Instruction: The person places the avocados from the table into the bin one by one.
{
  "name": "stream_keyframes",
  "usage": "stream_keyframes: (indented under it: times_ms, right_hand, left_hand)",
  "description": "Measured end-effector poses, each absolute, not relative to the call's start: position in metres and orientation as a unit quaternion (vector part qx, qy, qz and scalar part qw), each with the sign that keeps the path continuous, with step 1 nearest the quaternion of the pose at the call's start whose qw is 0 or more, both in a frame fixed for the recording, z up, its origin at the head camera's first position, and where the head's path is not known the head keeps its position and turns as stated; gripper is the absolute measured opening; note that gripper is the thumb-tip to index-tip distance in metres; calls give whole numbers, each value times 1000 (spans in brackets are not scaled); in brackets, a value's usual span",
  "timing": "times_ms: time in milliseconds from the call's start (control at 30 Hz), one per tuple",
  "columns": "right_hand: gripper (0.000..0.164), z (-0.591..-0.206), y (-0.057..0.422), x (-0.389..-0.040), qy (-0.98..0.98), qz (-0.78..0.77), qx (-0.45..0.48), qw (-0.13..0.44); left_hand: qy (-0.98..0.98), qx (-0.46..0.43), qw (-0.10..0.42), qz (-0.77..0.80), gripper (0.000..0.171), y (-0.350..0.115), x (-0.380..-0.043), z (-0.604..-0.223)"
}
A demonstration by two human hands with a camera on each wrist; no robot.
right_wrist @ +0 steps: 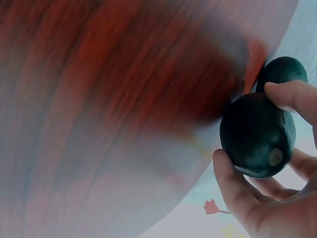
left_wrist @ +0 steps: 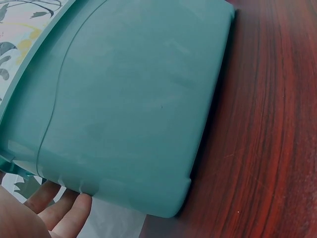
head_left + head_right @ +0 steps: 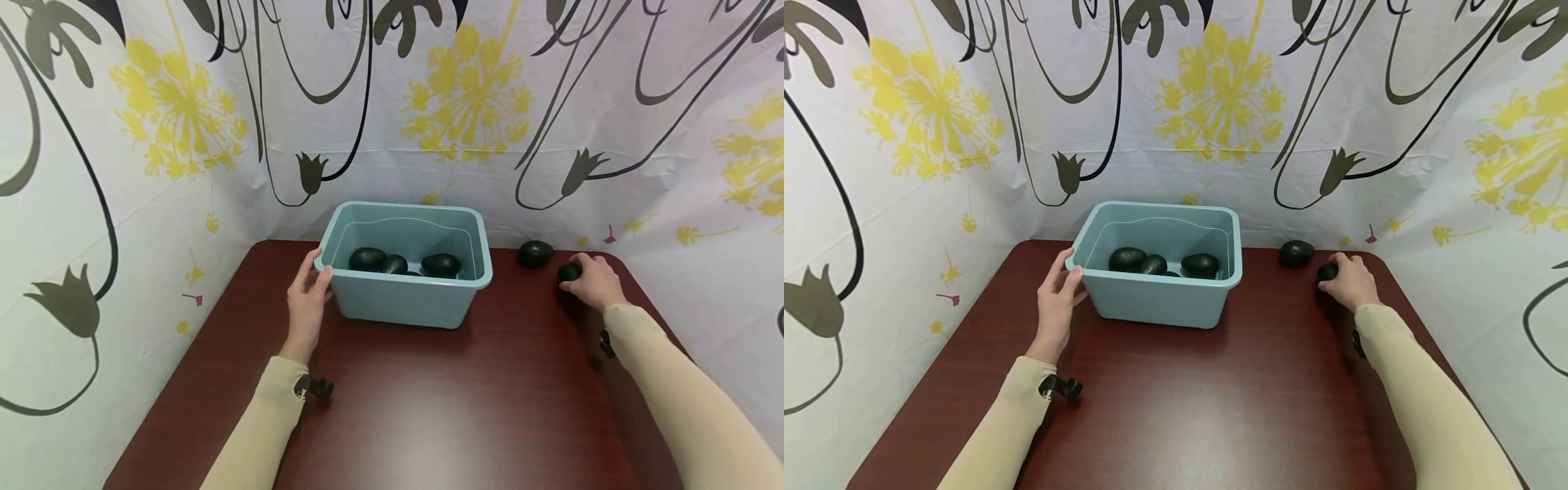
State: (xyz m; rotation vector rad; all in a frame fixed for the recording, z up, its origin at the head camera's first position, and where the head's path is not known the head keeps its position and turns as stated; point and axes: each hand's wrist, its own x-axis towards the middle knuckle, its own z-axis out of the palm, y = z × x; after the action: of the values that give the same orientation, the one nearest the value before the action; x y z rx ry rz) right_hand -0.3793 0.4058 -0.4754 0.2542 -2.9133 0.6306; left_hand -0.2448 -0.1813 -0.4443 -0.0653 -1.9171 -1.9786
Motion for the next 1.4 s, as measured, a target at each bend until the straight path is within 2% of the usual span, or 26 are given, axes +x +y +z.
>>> stream_keyframes:
  times_ms: [167, 333, 933, 1400]
  right_hand:
    - [59, -475, 404, -377, -970, 209, 81, 98]
    - [61, -474, 404, -376, -968, 216, 66, 112]
    - [60, -474, 402, -366, -967, 221, 65, 108]
    - [57, -462, 387, -356, -959, 245, 70, 128]
  left_hand:
    - [-684, -22, 199, -701, 53, -185, -255, -458]
    - [-685, -21, 209, -697, 53, -184, -256, -459]
    - [-682, -18, 210, -701, 53, -184, -255, -459]
    - [-681, -13, 193, -706, 54, -182, -245, -445]
